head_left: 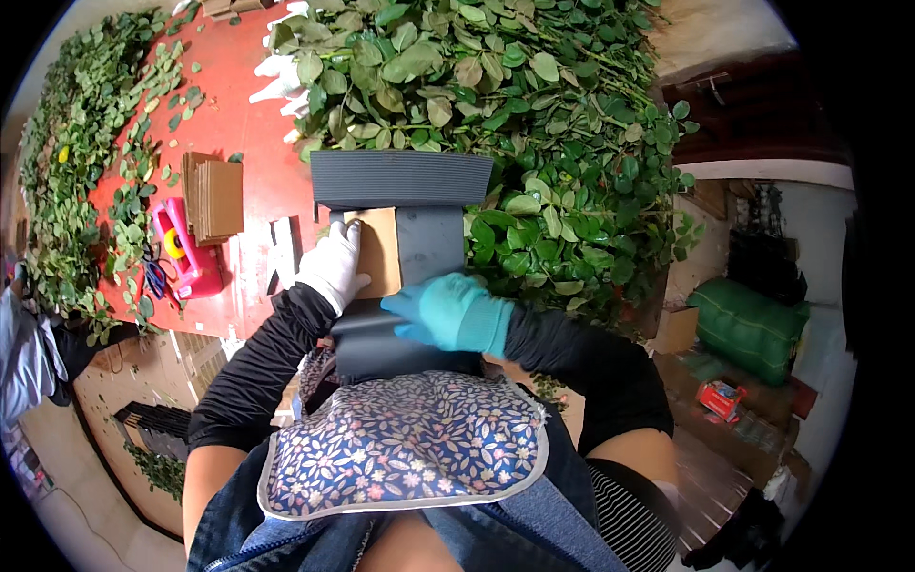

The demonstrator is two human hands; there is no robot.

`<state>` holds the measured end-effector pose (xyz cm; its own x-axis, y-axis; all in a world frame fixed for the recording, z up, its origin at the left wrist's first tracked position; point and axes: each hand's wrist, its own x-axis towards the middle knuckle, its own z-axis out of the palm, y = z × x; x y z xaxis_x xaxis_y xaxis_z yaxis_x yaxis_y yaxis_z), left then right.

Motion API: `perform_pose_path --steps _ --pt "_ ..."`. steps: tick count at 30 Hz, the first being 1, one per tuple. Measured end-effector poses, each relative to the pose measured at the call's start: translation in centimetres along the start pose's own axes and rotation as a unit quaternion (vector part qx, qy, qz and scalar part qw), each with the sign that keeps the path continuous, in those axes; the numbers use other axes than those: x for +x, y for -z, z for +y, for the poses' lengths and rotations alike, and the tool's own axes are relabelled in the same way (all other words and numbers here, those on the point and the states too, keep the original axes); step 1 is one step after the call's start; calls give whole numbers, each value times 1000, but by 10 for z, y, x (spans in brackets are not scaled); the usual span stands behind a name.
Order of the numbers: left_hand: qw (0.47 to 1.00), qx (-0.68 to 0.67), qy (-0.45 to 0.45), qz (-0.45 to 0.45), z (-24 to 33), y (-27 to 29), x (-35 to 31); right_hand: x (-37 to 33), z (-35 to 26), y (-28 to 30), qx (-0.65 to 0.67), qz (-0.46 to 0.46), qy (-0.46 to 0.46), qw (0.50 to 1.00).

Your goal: The person places rosebuds and leaves into a small cardboard jig, wraps them with plastic film, and secures the package with a stapler.

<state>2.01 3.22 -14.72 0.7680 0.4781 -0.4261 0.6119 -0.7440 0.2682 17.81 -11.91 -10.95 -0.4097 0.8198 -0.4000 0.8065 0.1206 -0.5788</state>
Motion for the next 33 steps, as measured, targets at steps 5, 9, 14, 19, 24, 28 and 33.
perform_pose_path --steps 5,9,14,19,24,28,33 --pt "1000 -18 20 -4 0 -6 -4 -9 -11 -22 -104 161 34 981" --pt "1000 -17 25 4 5 -4 -3 -16 -10 -17 6 153 7 988" --pt "999 -28 32 3 8 3 -3 -21 7 82 222 151 11 963" --pt "999 -38 20 10 1 -5 -3 39 75 195 35 400 19 915" --pt "998 -65 1 -23 2 1 -4 131 156 274 -37 423 -82 902" --pt "996 -74 -14 50 -3 -6 -7 206 172 323 -227 348 -185 891" --pt "996 -88 -4 16 -2 -5 -7 249 218 313 -349 231 -281 864"
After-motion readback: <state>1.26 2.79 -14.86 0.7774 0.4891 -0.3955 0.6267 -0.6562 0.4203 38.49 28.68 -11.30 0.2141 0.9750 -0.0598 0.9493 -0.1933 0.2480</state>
